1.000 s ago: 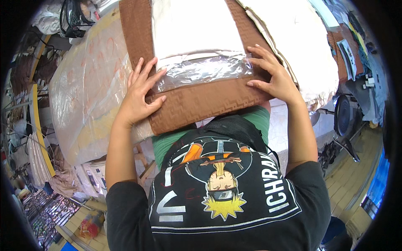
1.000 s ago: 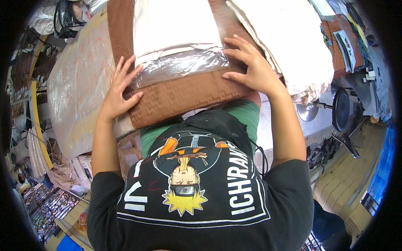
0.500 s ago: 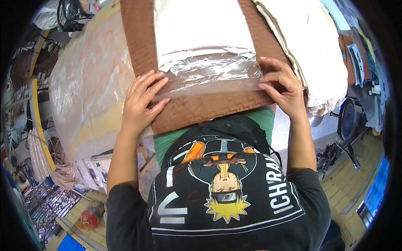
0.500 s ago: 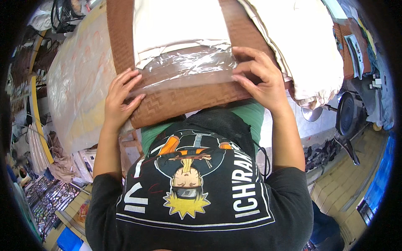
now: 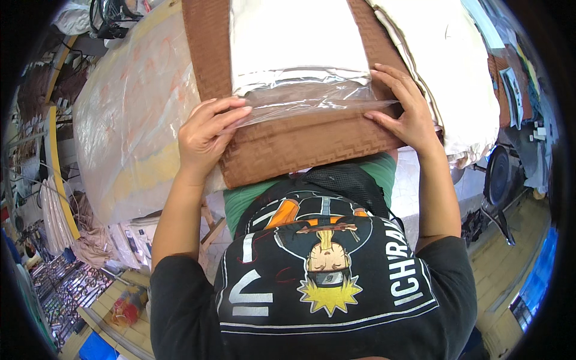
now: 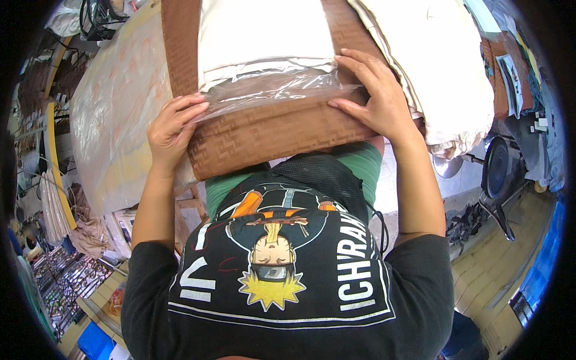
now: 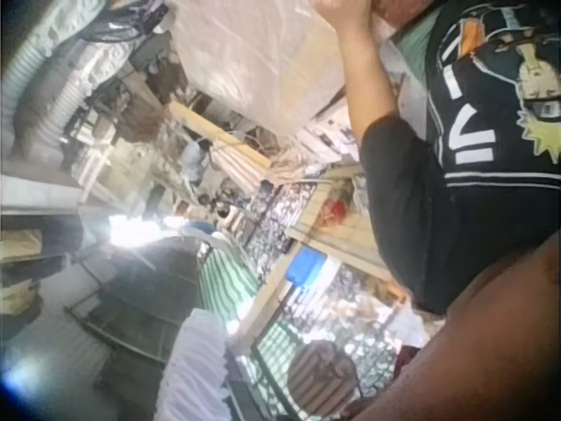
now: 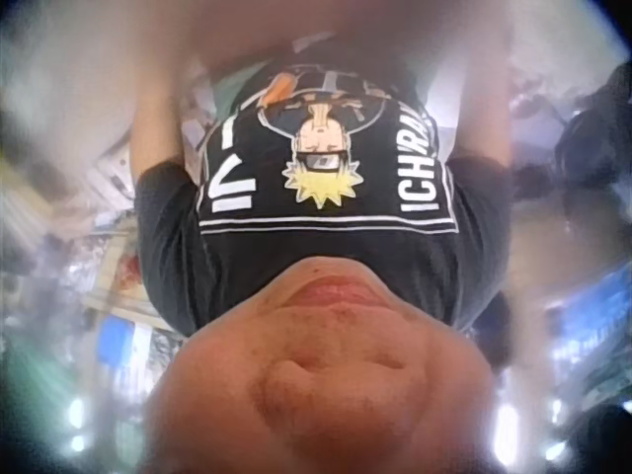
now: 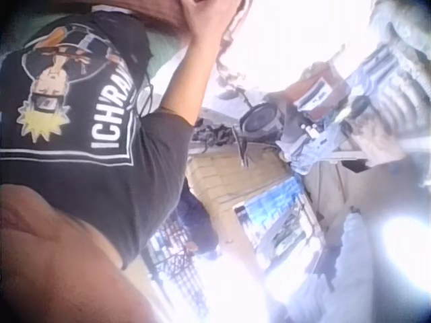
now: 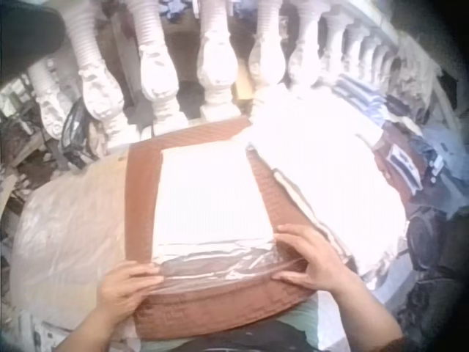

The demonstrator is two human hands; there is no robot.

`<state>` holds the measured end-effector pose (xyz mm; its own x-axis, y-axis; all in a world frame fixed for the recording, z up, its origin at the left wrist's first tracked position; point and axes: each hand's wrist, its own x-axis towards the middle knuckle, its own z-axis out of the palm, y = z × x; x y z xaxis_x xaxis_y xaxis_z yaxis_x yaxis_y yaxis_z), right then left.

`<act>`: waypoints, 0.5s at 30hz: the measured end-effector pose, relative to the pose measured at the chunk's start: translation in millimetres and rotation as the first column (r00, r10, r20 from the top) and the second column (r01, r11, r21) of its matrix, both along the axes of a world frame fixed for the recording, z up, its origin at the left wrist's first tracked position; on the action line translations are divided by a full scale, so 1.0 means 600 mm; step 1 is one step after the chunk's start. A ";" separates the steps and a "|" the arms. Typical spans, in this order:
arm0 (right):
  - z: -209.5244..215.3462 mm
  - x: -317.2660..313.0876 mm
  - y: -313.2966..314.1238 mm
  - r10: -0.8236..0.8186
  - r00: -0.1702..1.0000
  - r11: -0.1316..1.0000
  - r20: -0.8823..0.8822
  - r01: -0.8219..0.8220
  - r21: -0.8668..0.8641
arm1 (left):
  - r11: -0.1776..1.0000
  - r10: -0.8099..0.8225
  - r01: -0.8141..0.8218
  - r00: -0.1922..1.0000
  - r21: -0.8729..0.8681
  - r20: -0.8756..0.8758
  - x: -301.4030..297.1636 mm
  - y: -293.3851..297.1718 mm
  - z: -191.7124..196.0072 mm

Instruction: The person takes a beige shirt from a stack, spreads it out on a work surface, uses snips to trim loose threads, inserts a cardboard sheet, and folds the shirt into a compact shape.

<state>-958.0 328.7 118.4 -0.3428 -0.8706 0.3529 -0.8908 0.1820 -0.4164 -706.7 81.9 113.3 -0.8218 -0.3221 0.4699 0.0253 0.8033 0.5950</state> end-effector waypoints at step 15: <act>-0.013 -0.005 -0.026 0.044 0.983 0.990 -0.176 -0.067 -0.128 | 0.979 0.104 -0.073 0.983 -0.193 0.155 0.008 -0.009 -0.010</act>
